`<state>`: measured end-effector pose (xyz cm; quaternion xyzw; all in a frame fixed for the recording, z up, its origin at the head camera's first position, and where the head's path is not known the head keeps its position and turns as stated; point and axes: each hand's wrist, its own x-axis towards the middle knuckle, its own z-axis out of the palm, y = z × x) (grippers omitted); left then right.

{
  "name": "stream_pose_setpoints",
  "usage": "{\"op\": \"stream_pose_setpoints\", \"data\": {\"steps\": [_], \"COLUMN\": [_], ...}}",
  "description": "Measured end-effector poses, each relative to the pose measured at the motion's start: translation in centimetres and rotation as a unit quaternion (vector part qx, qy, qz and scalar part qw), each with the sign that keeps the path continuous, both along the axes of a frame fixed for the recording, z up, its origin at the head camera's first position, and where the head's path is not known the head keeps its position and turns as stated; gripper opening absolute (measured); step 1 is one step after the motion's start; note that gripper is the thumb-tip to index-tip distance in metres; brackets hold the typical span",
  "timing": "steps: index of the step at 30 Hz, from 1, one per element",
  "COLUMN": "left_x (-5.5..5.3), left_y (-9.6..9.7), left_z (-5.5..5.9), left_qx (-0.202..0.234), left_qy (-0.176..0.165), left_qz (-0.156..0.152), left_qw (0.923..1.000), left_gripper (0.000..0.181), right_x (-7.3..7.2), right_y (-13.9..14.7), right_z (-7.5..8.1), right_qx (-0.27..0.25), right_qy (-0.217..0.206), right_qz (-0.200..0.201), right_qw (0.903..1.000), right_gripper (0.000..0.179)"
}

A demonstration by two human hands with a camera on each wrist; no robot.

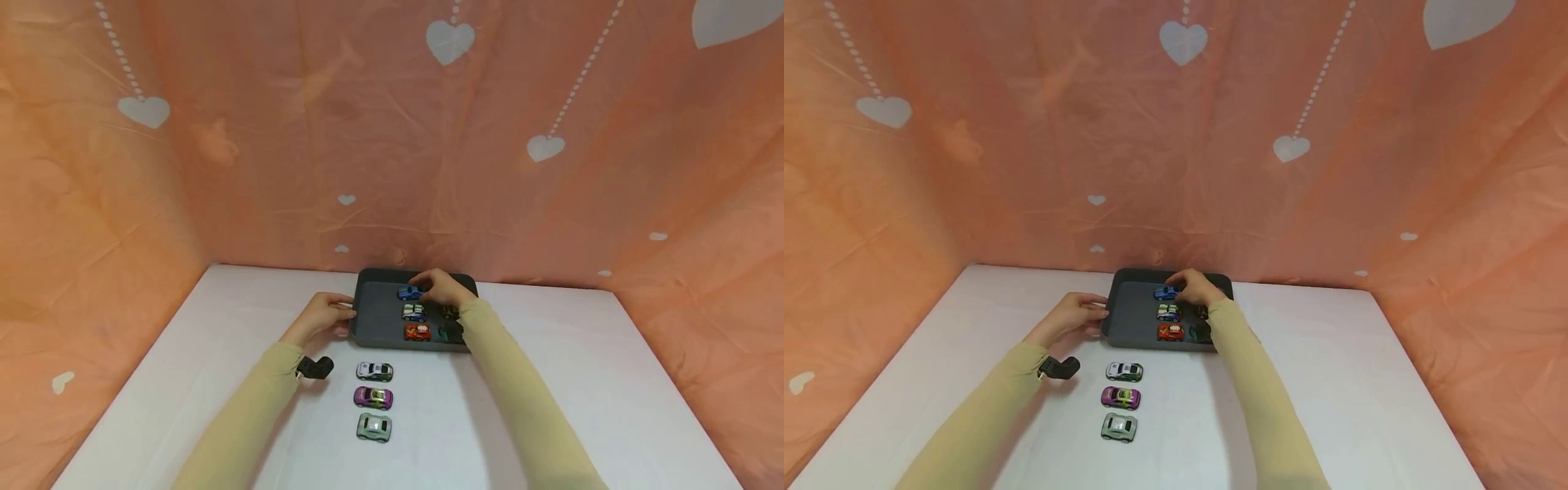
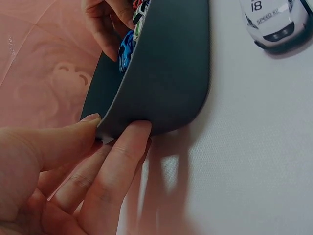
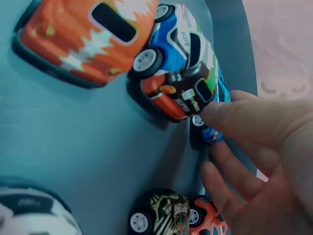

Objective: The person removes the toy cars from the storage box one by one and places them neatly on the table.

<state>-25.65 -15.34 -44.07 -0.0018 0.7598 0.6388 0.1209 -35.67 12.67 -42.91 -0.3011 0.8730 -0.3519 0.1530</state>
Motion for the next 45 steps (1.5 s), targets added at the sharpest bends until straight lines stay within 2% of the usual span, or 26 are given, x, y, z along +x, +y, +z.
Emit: {"op": "stream_pose_setpoints", "data": {"steps": [7,19,23,29,36,40,45], "left_x": [0.1,-1.2,-1.1,-0.4,0.2,0.2,-0.1], "left_y": [0.2,1.2,1.3,1.4,0.9,0.7,0.7], "left_z": [0.2,1.7,1.5,0.5,0.2,0.1,-0.1], "left_qx": [0.001,0.001,-0.001,-0.004,-0.012,-0.013,-0.01], "left_qy": [-0.002,-0.005,-0.014,-0.02,-0.019,-0.026,-0.017], "left_qz": [0.007,0.006,0.005,-0.007,0.0,0.007,0.003], "left_qw": [1.0,1.0,0.9999,0.9998,0.9998,0.9996,0.9998], "left_gripper": [0.041,0.042,0.042,0.042,0.042,0.042,0.043], "right_x": [-0.3,-1.0,-0.8,-0.1,1.4,1.8,2.2], "right_y": [0.0,1.0,1.5,3.0,2.7,2.7,3.5], "right_z": [0.0,2.0,2.0,1.2,1.5,1.8,2.2], "right_qx": [0.003,0.021,0.01,-0.031,-0.018,-0.024,-0.046], "right_qy": [0.005,0.017,0.007,0.006,0.031,0.049,0.057], "right_qz": [-0.014,-0.033,-0.027,-0.006,-0.021,-0.013,-0.006], "right_qw": [0.9999,0.9991,0.9996,0.9995,0.9992,0.9984,0.9973], "right_gripper": [0.043,0.039,0.036,0.033,0.035,0.035,0.035]}}
